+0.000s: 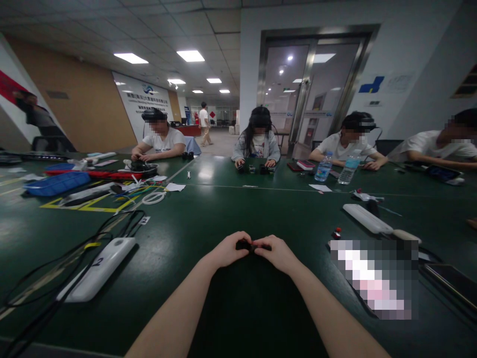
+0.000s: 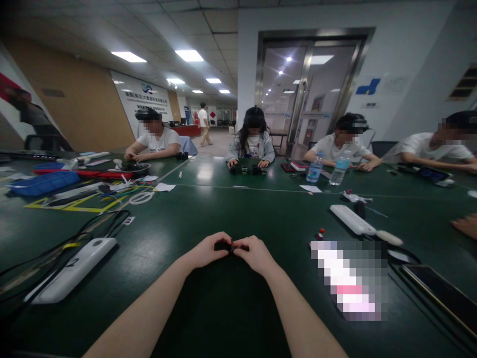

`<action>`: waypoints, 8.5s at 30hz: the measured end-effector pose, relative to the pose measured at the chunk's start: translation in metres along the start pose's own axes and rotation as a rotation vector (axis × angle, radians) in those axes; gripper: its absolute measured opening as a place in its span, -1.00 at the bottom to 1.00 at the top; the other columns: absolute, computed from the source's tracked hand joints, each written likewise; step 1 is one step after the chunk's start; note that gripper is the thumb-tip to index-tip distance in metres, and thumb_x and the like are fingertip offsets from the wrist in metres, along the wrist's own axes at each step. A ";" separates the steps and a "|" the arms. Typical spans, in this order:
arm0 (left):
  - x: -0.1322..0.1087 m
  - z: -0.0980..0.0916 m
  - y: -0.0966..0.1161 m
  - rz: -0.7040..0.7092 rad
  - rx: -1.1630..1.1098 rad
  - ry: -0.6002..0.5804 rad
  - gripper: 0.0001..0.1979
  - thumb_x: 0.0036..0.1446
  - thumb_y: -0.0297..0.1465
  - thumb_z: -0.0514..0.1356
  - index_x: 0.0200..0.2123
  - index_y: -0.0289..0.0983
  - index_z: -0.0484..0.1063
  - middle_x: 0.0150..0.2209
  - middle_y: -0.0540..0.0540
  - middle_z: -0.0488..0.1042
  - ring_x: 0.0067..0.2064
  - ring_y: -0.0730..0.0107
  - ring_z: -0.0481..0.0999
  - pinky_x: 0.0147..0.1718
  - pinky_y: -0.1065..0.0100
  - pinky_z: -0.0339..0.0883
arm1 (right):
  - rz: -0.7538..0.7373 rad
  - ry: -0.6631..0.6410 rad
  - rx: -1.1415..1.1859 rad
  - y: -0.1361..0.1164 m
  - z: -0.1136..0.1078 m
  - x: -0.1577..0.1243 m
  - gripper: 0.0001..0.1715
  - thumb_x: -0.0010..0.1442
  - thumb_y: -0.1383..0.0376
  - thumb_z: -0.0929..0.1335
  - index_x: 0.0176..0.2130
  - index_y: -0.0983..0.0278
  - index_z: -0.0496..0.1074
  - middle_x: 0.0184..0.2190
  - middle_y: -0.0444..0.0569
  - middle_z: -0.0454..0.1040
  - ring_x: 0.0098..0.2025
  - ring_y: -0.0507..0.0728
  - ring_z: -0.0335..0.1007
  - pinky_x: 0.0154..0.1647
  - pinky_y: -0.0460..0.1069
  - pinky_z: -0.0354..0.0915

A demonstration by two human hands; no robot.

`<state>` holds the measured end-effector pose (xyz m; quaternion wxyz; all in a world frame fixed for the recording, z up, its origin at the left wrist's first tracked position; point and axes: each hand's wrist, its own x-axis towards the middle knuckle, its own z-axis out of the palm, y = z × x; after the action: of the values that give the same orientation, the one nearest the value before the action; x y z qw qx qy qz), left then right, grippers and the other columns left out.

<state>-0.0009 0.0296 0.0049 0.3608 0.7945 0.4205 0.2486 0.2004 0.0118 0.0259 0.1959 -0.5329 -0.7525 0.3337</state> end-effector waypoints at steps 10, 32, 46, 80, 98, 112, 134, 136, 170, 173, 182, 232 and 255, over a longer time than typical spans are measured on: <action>0.002 0.002 -0.008 0.054 0.051 -0.012 -0.76 0.05 -0.45 0.17 -0.16 -0.18 0.43 -0.04 -0.05 0.36 -0.02 0.36 0.35 0.01 0.27 0.20 | -0.045 -0.022 -0.009 0.001 -0.001 0.003 -0.72 0.10 0.24 0.31 -0.16 0.12 0.50 -0.20 -0.09 0.42 -0.13 0.13 0.31 -0.12 0.03 0.21; -0.070 -0.118 -0.103 -0.914 0.707 0.866 -0.59 0.17 -0.31 -0.05 0.04 -0.17 0.39 -0.07 -0.29 0.40 -0.03 0.04 0.38 -0.12 0.15 0.27 | 0.238 0.491 0.234 0.050 -0.010 0.010 -0.68 0.12 0.23 0.25 -0.13 0.23 0.42 -0.28 -0.05 0.47 -0.29 0.12 0.39 -0.29 0.03 0.33; -0.068 -0.119 -0.103 -0.919 0.622 0.910 -0.59 0.13 -0.34 -0.01 0.04 -0.20 0.39 -0.02 -0.29 0.36 -0.01 0.04 0.36 -0.05 0.17 0.23 | 0.224 0.453 0.234 0.053 -0.014 0.007 -0.69 0.09 0.24 0.27 -0.16 0.22 0.45 -0.25 -0.07 0.49 -0.23 0.12 0.41 -0.20 0.03 0.31; -0.069 -0.120 -0.107 -0.880 0.644 0.895 -0.59 0.14 -0.34 -0.01 0.02 -0.22 0.41 -0.02 -0.29 0.37 -0.02 0.06 0.39 -0.05 0.20 0.25 | 0.245 0.423 0.271 0.053 -0.014 0.006 -0.71 0.09 0.23 0.28 -0.17 0.20 0.45 -0.26 -0.07 0.49 -0.24 0.13 0.40 -0.22 0.03 0.31; -0.069 -0.120 -0.107 -0.853 0.685 0.873 -0.58 0.14 -0.34 -0.04 0.01 -0.23 0.42 -0.09 -0.28 0.44 -0.01 0.10 0.39 -0.03 0.20 0.23 | 0.222 0.449 0.247 0.056 -0.014 0.007 -0.70 0.07 0.22 0.29 -0.18 0.20 0.46 -0.27 -0.08 0.50 -0.22 0.13 0.40 -0.20 0.04 0.30; -0.069 -0.121 -0.103 -0.874 0.624 0.898 -0.58 0.12 -0.32 -0.02 0.01 -0.22 0.42 -0.05 -0.29 0.42 -0.02 0.03 0.40 -0.04 0.15 0.24 | 0.236 0.420 0.269 0.058 -0.014 0.008 -0.68 0.08 0.22 0.28 -0.15 0.20 0.45 -0.26 -0.07 0.49 -0.23 0.13 0.40 -0.24 0.03 0.31; -0.068 -0.121 -0.105 -0.891 0.640 0.890 -0.59 0.12 -0.33 0.00 0.02 -0.21 0.42 -0.07 -0.27 0.44 -0.07 0.06 0.43 -0.08 0.17 0.27 | 0.222 0.448 0.255 0.055 -0.014 0.007 -0.71 0.06 0.23 0.29 -0.19 0.20 0.47 -0.29 -0.07 0.50 -0.25 0.14 0.41 -0.23 0.05 0.31; -0.068 -0.121 -0.105 -0.886 0.640 0.898 -0.59 0.12 -0.33 0.00 0.01 -0.21 0.42 -0.07 -0.27 0.44 -0.07 0.05 0.43 -0.09 0.16 0.28 | 0.231 0.452 0.264 0.053 -0.015 0.006 -0.72 0.06 0.24 0.30 -0.20 0.20 0.48 -0.28 -0.07 0.50 -0.25 0.14 0.41 -0.24 0.05 0.31; -0.070 -0.121 -0.103 -0.872 0.650 0.859 -0.58 0.14 -0.34 -0.03 0.02 -0.22 0.41 -0.08 -0.28 0.44 -0.02 0.07 0.41 -0.04 0.17 0.25 | 0.228 0.424 0.262 0.056 -0.014 0.007 -0.70 0.07 0.24 0.28 -0.18 0.20 0.46 -0.28 -0.08 0.49 -0.26 0.12 0.40 -0.24 0.04 0.31; -0.071 -0.123 -0.103 -0.878 0.621 0.861 -0.59 0.14 -0.34 -0.03 0.03 -0.22 0.40 -0.04 -0.29 0.41 0.00 0.05 0.39 -0.04 0.16 0.25 | 0.219 0.452 0.291 0.057 -0.014 0.007 -0.72 0.04 0.23 0.31 -0.21 0.19 0.48 -0.31 -0.08 0.50 -0.27 0.14 0.40 -0.25 0.05 0.30; -0.018 -0.028 -0.034 -0.305 0.412 0.469 -0.45 0.10 -0.44 0.07 0.19 -0.29 0.13 0.08 -0.24 0.31 0.11 0.19 0.28 0.09 0.20 0.14 | 0.182 0.446 0.315 0.051 -0.007 0.007 -0.75 0.04 0.24 0.32 -0.24 0.18 0.48 -0.33 -0.08 0.48 -0.30 0.13 0.38 -0.28 0.05 0.30; -0.013 -0.005 0.003 -0.090 0.114 0.036 -0.59 0.08 -0.33 0.12 0.04 -0.18 0.33 0.04 -0.08 0.35 0.08 0.25 0.29 0.06 0.20 0.18 | 0.212 0.679 0.800 0.059 -0.015 0.008 -0.45 -0.10 0.03 0.41 -0.12 0.19 0.37 -0.28 -0.05 0.49 -0.29 0.12 0.41 -0.41 -0.04 0.31; -0.011 -0.004 -0.011 -0.079 0.089 -0.025 -0.57 0.14 -0.34 0.09 0.11 -0.09 0.26 0.14 -0.04 0.24 0.14 0.24 0.23 0.13 0.16 0.09 | 0.228 0.703 1.078 0.070 -0.014 0.013 -0.57 -0.14 0.32 0.48 -0.19 0.23 0.44 -0.21 -0.04 0.50 -0.10 0.14 0.43 -0.04 0.01 0.38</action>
<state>-0.0147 0.0259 -0.0025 0.3396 0.7957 0.4576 0.2053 0.2520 0.0432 -0.0146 0.6334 -0.5140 -0.3094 0.4887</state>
